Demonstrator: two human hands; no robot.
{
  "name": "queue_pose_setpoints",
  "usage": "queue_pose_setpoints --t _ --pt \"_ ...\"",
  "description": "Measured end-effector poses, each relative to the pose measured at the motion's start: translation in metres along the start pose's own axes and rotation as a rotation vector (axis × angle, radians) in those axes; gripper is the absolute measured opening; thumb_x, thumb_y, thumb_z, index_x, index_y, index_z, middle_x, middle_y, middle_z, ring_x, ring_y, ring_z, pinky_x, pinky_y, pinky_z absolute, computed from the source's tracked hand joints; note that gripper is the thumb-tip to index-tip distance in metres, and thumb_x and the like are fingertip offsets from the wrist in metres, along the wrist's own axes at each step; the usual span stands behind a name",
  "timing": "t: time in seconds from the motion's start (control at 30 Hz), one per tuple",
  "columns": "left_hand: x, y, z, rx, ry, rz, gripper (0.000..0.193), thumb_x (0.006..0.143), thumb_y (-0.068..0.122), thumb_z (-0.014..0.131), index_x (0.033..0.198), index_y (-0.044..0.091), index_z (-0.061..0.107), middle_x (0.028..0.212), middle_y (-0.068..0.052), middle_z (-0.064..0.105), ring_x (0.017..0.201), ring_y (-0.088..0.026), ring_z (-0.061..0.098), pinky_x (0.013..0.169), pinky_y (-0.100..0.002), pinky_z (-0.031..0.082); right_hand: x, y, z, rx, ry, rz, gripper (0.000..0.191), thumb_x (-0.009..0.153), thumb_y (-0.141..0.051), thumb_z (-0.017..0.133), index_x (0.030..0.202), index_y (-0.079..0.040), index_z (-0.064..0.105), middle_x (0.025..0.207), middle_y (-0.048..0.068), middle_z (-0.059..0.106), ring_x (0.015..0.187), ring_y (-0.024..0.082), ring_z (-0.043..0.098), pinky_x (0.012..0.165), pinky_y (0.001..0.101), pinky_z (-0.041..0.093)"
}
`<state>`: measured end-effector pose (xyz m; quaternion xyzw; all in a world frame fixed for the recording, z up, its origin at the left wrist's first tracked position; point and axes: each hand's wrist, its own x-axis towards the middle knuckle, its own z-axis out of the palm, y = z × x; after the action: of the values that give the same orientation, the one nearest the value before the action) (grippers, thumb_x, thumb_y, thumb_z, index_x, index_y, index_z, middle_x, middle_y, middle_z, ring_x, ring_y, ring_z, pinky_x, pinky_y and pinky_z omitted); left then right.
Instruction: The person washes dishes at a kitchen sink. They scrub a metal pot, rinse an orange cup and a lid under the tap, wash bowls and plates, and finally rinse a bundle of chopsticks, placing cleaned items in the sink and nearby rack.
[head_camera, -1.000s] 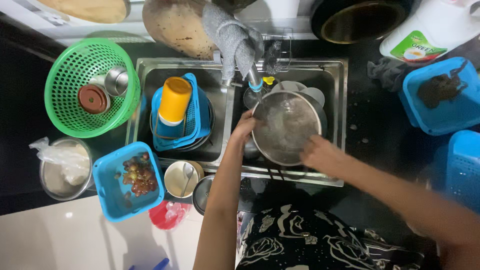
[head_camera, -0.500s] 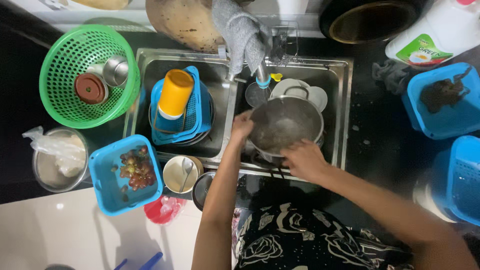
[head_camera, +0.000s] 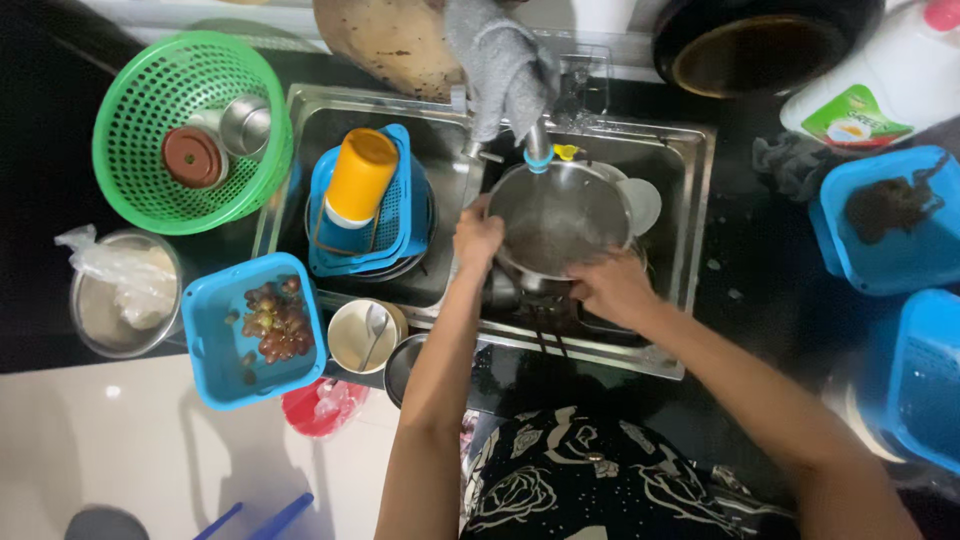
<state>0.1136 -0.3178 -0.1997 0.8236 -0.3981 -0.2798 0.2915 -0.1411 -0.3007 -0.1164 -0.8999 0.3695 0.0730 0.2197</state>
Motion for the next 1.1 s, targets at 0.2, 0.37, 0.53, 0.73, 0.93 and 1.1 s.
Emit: queue_pose_setpoints --t 0.2,0.37,0.53,0.73,0.93,1.1 --pt "-0.008 -0.002 0.019 -0.19 -0.096 -0.031 0.046 0.077 0.012 0.058 0.119 0.02 0.074 0.107 -0.012 0.078 0.104 -0.031 0.072 0.091 -0.043 0.053 -0.021 -0.002 -0.003 -0.115 0.054 -0.117 0.031 0.073 -0.015 0.077 0.104 -0.013 0.075 0.085 0.009 0.076 0.082 0.024 0.073 0.083 0.0437 0.056" --pt "0.002 -0.001 0.049 -0.491 -0.259 -0.028 0.034 0.085 0.013 0.061 0.116 0.006 0.076 0.1 -0.008 0.079 0.092 -0.018 0.072 0.08 -0.033 0.056 -0.01 -0.034 -0.049 -0.275 -0.277 -0.088 0.033 0.076 -0.019 0.076 0.106 -0.01 0.069 0.079 0.009 0.075 0.081 0.027 0.074 0.079 0.0444 0.054" --pt "-0.005 0.004 0.069 -0.57 -0.751 -0.198 0.04 0.097 0.032 0.065 0.128 0.009 0.077 0.082 -0.005 0.061 0.07 -0.021 0.05 0.057 -0.037 0.034 0.019 -0.057 -0.12 -0.256 -0.444 -0.221 0.028 0.066 -0.018 0.078 0.093 -0.01 0.074 0.083 0.014 0.073 0.082 0.029 0.071 0.072 0.0435 0.056" --pt "-0.006 0.005 0.074 -0.555 -1.142 -0.142 0.043 0.096 0.028 0.064 0.134 0.008 0.07 0.097 -0.01 0.063 0.079 -0.026 0.056 0.065 -0.043 0.042 0.075 -0.042 -0.176 0.268 -0.737 0.075 0.036 0.061 -0.022 0.088 0.092 -0.004 0.079 0.083 0.011 0.077 0.075 0.022 0.071 0.066 0.038 0.053" --pt "0.0 -0.012 0.059 -0.453 -1.213 -0.222 0.046 0.096 0.026 0.061 0.138 0.007 0.064 0.111 -0.014 0.062 0.088 -0.032 0.06 0.071 -0.05 0.048 0.079 0.005 -0.183 0.714 -0.673 0.154 0.037 0.061 -0.015 0.084 0.092 0.003 0.078 0.079 0.012 0.076 0.072 0.025 0.071 0.065 0.0393 0.055" --pt "0.011 -0.011 0.028 -0.457 -1.133 -0.329 0.048 0.096 0.025 0.058 0.14 0.007 0.059 0.122 -0.018 0.061 0.095 -0.036 0.064 0.076 -0.056 0.053 0.052 0.011 -0.17 0.501 -0.592 0.033 0.037 0.068 -0.022 0.087 0.098 -0.003 0.077 0.088 0.008 0.076 0.085 0.023 0.071 0.078 0.0371 0.054"
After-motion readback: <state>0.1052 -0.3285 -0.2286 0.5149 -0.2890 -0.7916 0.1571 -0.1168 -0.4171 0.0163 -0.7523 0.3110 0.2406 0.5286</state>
